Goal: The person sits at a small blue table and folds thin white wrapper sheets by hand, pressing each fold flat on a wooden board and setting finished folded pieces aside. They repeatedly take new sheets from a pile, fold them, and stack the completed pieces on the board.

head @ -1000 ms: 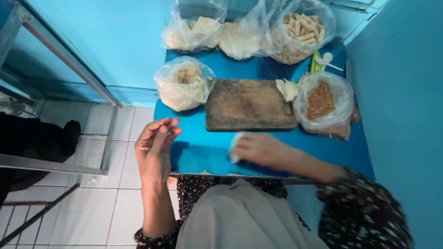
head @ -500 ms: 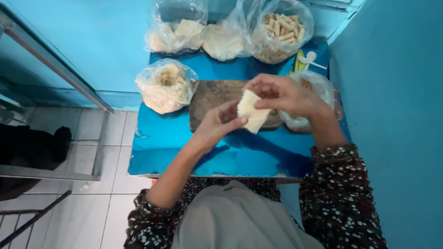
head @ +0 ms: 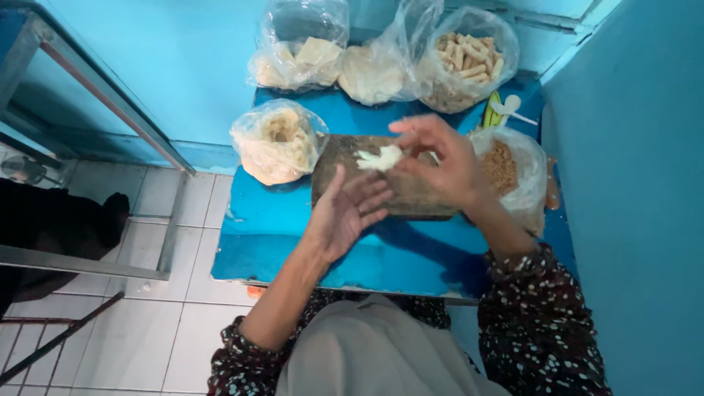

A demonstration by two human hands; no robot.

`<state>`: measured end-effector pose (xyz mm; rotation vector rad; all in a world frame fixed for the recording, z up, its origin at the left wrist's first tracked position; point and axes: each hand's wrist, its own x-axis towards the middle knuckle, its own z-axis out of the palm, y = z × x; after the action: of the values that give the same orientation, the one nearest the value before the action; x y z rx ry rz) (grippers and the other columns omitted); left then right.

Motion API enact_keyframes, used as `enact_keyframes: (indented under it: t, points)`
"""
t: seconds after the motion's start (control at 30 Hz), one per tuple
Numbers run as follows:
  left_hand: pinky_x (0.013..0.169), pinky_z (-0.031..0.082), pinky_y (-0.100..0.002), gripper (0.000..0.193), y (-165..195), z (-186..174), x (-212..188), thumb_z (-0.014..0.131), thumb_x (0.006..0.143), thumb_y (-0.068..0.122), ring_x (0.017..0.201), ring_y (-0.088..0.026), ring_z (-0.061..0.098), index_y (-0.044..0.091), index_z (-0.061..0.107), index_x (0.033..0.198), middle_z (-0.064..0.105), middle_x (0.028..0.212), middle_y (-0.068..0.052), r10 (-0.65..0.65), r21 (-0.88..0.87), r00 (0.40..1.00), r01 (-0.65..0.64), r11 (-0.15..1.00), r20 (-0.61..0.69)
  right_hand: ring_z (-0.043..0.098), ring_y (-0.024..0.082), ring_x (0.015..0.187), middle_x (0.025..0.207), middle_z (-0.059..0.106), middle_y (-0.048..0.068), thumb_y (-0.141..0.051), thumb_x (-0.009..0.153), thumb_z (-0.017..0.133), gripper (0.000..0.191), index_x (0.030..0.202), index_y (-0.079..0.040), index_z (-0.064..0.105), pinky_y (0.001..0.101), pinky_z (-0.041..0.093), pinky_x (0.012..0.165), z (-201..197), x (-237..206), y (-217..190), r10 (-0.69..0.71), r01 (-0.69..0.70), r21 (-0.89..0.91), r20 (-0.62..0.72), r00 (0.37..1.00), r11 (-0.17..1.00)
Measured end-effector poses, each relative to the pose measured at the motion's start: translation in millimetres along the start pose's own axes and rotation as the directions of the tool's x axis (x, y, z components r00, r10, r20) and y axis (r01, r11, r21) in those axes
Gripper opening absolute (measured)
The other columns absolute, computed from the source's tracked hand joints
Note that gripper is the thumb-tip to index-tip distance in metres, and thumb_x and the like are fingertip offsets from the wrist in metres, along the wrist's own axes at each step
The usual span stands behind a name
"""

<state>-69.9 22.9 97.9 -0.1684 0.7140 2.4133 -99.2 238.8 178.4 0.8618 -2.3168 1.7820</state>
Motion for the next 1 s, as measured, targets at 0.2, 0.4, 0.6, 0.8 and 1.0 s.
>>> enact_keyframes:
  t: [0.2, 0.4, 0.6, 0.8, 1.0]
  points:
    - [0.107, 0.052, -0.043, 0.054, -1, -3, -14, 0.043, 0.11, 0.039, 0.126, -0.027, 0.062, -0.001, 0.047, 0.147, 0.061, 0.14, -0.015, 0.15, -0.241, 0.976, -0.109, 0.964, 0.158, 0.07, 0.03, 0.11, 0.118, 0.072, 0.012, 0.006, 0.082, 0.072, 0.034, 0.11, -0.012, 0.076, 0.0382, 0.056, 0.093, 13, -12, -16, -0.307, 0.398, -0.465, 0.262, 0.915, 0.791]
    - [0.112, 0.049, -0.04, 0.048, -17, -10, -5, 0.042, 0.111, 0.035, 0.131, -0.024, 0.059, 0.0, 0.048, 0.145, 0.06, 0.142, -0.012, 0.233, -0.223, 0.968, -0.207, 0.952, 0.093, 0.074, 0.016, 0.094, 0.112, 0.079, 0.004, -0.006, 0.092, 0.077, 0.02, 0.11, -0.013, 0.074, 0.0301, 0.059, 0.075, 26, -27, -13, 0.076, -0.097, -0.26, -0.089, 0.993, 0.961]
    - [0.119, 0.042, -0.045, 0.063, -48, -5, -2, 0.032, 0.109, 0.046, 0.145, -0.027, 0.046, 0.002, 0.039, 0.155, 0.05, 0.154, -0.013, 0.567, 0.11, 0.803, -0.59, 0.8, 0.184, 0.065, 0.015, 0.106, 0.118, 0.064, 0.008, -0.011, 0.079, 0.085, 0.065, 0.134, -0.005, 0.05, 0.0294, 0.059, 0.076, 74, -45, 26, 0.005, -0.027, -0.22, -0.102, 0.995, 0.975]
    - [0.131, 0.021, -0.041, 0.081, -39, -7, -13, 0.018, 0.115, 0.057, 0.159, -0.028, 0.034, -0.006, 0.052, 0.153, 0.046, 0.165, -0.016, 0.634, 0.55, 0.721, -0.661, 0.51, 0.279, 0.067, 0.018, 0.104, 0.118, 0.065, 0.011, -0.004, 0.099, 0.069, 0.044, 0.139, -0.007, 0.049, 0.0307, 0.057, 0.085, 62, -33, 50, 0.452, -0.37, 0.553, -0.014, 0.892, 0.747]
    - [0.111, 0.04, -0.046, 0.059, -30, -10, -21, 0.043, 0.108, 0.04, 0.133, -0.027, 0.052, -0.003, 0.047, 0.149, 0.055, 0.146, -0.016, 0.447, -0.049, 0.894, -0.447, 0.893, -0.009, 0.065, 0.014, 0.109, 0.129, 0.065, 0.006, 0.002, 0.098, 0.063, 0.046, 0.139, -0.009, 0.047, 0.0275, 0.054, 0.087, 55, -36, 42, 0.355, -0.224, 0.695, -0.047, 0.934, 0.683]
